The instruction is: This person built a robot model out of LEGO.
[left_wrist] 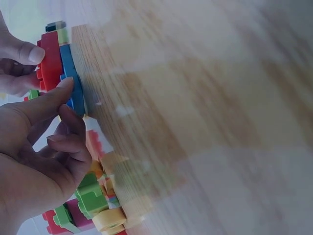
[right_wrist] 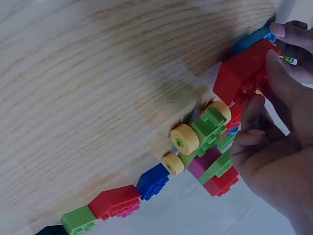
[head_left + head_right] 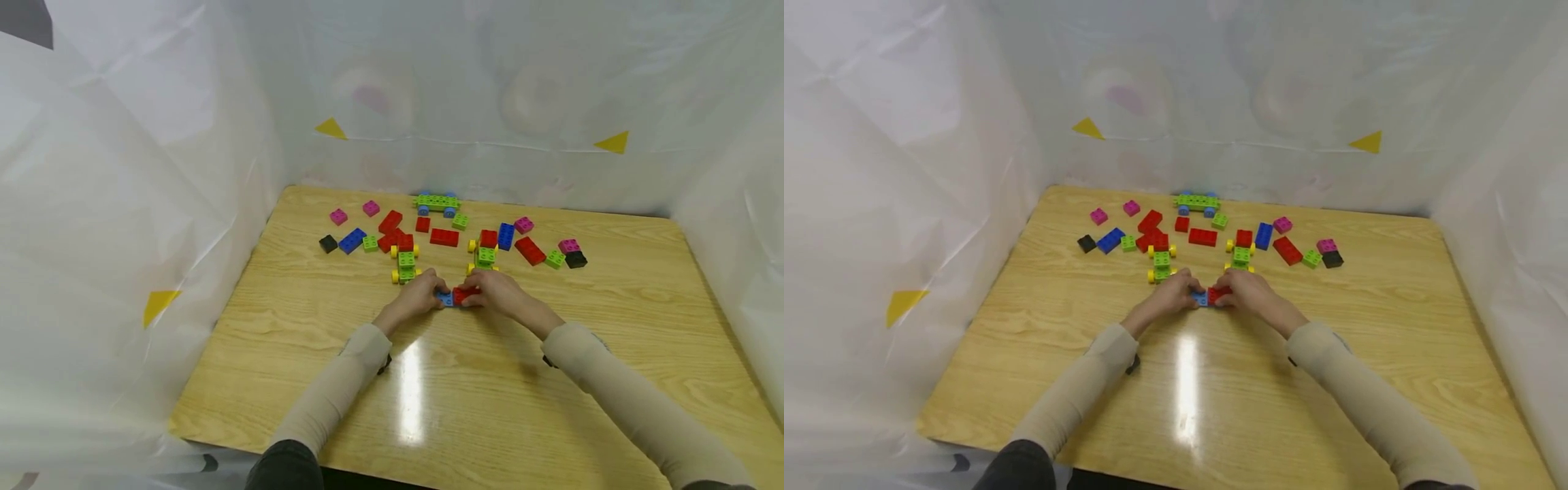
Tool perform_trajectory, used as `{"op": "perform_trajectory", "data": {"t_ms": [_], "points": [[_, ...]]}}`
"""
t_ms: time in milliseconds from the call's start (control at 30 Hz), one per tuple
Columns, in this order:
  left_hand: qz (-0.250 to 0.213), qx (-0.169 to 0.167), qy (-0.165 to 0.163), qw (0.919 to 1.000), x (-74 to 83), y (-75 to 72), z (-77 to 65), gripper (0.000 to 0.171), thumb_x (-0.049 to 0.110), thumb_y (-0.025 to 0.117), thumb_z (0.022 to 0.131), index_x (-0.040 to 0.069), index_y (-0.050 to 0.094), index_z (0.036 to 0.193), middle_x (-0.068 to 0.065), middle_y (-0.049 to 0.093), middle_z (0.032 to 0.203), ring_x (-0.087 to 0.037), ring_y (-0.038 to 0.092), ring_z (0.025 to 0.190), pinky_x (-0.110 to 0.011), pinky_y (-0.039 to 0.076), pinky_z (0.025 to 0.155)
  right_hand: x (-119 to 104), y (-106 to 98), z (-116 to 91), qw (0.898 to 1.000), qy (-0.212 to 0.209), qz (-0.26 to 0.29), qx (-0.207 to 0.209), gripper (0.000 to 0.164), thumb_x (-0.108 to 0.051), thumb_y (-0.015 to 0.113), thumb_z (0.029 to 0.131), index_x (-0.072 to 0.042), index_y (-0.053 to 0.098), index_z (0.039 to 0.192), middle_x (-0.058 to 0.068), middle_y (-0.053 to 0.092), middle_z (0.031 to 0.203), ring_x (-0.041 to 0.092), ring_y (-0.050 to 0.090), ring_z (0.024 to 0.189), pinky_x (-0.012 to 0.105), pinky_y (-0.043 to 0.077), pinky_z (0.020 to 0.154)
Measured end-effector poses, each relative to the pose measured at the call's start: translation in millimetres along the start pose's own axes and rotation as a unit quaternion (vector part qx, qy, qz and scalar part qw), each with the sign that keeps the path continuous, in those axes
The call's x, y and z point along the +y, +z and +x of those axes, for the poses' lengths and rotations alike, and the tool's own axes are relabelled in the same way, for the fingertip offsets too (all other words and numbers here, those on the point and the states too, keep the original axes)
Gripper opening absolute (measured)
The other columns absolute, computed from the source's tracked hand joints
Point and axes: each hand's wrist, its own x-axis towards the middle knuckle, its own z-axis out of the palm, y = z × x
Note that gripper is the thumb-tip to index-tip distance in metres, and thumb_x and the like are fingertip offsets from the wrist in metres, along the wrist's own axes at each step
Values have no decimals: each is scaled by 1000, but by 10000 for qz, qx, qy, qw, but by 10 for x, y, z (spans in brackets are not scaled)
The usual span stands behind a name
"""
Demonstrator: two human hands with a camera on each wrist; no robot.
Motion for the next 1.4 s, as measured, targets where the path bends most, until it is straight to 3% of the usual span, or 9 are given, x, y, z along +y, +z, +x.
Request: {"op": "perform_trajectory", "data": {"t_ms": [233, 433, 733, 933, 1167, 1300, 1400], "points": [[49, 47, -87, 9999, -31, -41, -25, 27, 13, 76, 84, 7, 72, 110, -4, 54, 96, -13, 52, 82, -22, 44, 75, -87, -24, 100, 9995, 212, -103, -219, 25, -23, 77, 82, -6, 73, 100, 3, 63, 89, 15, 55, 75, 33, 50, 65], [-147, -3, 66, 9999, 5, -12, -27, 28, 12, 75, 84, 5, 71, 112, -6, 55, 98, -13, 52, 84, -21, 44, 77, -69, -45, 76, 9979, 469, -160, -418, 25, -24, 77, 82, -7, 73, 100, 3, 63, 91, 16, 55, 75, 33, 51, 65], [102, 163, 47, 9998, 25, 3, -22, 27, 12, 74, 85, 6, 71, 111, -5, 53, 96, -12, 51, 80, -21, 43, 72, -46, -67, 57, 9985, 424, -73, -352, 22, -25, 77, 83, -9, 72, 98, 3, 59, 87, 16, 51, 71, 31, 46, 59], [259, -132, 1, 9996, 54, -22, -52, 28, 16, 67, 91, 6, 68, 118, -5, 54, 101, -12, 52, 84, -23, 45, 75, -61, -64, 52, 9978, 429, -158, -484, 21, -25, 75, 84, -10, 71, 97, 3, 59, 87, 16, 51, 71, 31, 46, 58], [-178, -137, 31, 9997, 65, -186, -160, 25, 16, 57, 98, 7, 67, 119, -4, 60, 110, -15, 57, 100, -30, 48, 87, -76, -48, 57, 9972, 551, -185, -476, 22, -27, 75, 85, -10, 70, 98, 4, 60, 89, 17, 52, 72, 32, 47, 61], [-655, 87, 136, 9977, 27, -369, -260, 27, 18, 55, 99, 6, 66, 120, -3, 64, 109, -14, 60, 94, -27, 50, 80, -86, -44, 56, 9971, 575, -208, -457, 23, -26, 75, 84, -9, 70, 98, 4, 62, 90, 17, 54, 74, 34, 50, 64], [-947, 443, 151, 9944, -26, -531, -368, 27, 19, 56, 99, 5, 66, 120, -5, 66, 110, -14, 61, 85, -26, 51, 71, -99, -41, 42, 9966, 625, -168, -515, 24, -26, 75, 85, -8, 70, 100, 4, 63, 92, 18, 55, 76, 35, 51, 67]]}}
